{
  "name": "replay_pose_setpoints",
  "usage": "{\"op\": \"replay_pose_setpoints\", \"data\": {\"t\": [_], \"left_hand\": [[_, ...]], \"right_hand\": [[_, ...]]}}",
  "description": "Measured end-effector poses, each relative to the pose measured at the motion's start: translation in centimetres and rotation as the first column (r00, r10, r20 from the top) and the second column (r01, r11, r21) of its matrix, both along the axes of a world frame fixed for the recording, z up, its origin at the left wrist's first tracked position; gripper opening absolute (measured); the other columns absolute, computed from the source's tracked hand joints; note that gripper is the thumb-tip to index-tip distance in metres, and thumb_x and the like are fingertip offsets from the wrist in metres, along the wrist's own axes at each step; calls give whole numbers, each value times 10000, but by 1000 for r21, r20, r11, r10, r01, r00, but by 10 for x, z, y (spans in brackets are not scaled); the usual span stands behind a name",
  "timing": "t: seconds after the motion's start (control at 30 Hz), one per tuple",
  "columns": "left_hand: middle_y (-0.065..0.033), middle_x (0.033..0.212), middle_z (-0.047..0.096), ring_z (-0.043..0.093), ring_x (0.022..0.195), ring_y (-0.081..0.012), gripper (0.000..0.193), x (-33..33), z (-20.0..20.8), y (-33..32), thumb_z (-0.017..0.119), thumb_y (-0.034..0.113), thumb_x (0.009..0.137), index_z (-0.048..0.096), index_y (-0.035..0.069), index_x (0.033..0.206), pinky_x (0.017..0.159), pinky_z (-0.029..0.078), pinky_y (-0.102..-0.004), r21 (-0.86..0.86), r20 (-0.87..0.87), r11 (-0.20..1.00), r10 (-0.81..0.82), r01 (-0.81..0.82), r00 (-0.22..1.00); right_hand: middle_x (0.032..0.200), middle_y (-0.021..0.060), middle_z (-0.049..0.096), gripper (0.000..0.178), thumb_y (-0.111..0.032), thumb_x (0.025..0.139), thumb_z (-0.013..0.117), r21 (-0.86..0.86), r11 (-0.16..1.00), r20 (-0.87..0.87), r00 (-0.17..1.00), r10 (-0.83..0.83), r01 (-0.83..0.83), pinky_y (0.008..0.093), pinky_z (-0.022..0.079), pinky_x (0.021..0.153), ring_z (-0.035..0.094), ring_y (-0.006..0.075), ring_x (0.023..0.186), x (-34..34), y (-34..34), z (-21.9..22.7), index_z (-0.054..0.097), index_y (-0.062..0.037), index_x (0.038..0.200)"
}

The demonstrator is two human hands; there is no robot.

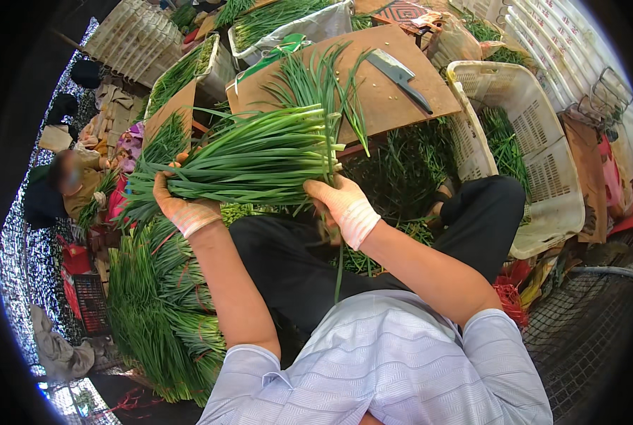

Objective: The person sorts, bundles, and trims green vegetables, using a cleaver to chop the ends of a bundle on a cardboard surface and placing the processed items into a plastic basket.

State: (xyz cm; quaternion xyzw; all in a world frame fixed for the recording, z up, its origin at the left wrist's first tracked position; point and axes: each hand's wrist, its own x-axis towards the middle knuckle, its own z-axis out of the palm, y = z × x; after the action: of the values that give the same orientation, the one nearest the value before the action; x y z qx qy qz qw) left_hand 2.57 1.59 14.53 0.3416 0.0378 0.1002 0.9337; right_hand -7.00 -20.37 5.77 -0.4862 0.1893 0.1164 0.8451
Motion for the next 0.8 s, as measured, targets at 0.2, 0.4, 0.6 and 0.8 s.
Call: {"op": "replay_pose_setpoints", "data": {"t": [0.2,0.4,0.6,0.8], "left_hand": [[-99,993,713,666,907,-277,272,15,-6,4,546,286,920,660,39,920,847,574,-480,44,-203,982,189,-183,961],[-92,1093,668,621,975,-315,321,33,-34,47,622,362,819,662,110,1014,878,505,-552,92,-259,983,180,-161,949],[-75,982,692,656,931,-276,269,28,-25,35,524,296,915,657,62,924,857,555,-502,96,-299,978,203,-183,932],[-95,1011,690,656,918,-272,268,21,-25,20,555,295,883,665,61,956,841,561,-487,79,-232,979,201,-188,952]], "right_hand": [[642,17,546,231,-259,916,652,1,995,154,983,103,-104,274,372,458,494,99,532,-8,-19,1,610,-45,992],[622,-1,496,190,-244,950,616,-123,992,104,994,46,-33,223,305,429,432,74,484,-26,-84,-21,568,-60,960],[985,180,684,504,-486,816,715,-990,-20,109,868,484,136,416,517,903,663,333,955,-56,-96,-48,716,-85,1122],[808,47,638,243,-141,928,637,13,997,175,982,-71,70,246,476,596,590,76,673,-37,-23,14,670,21,1108]]}}
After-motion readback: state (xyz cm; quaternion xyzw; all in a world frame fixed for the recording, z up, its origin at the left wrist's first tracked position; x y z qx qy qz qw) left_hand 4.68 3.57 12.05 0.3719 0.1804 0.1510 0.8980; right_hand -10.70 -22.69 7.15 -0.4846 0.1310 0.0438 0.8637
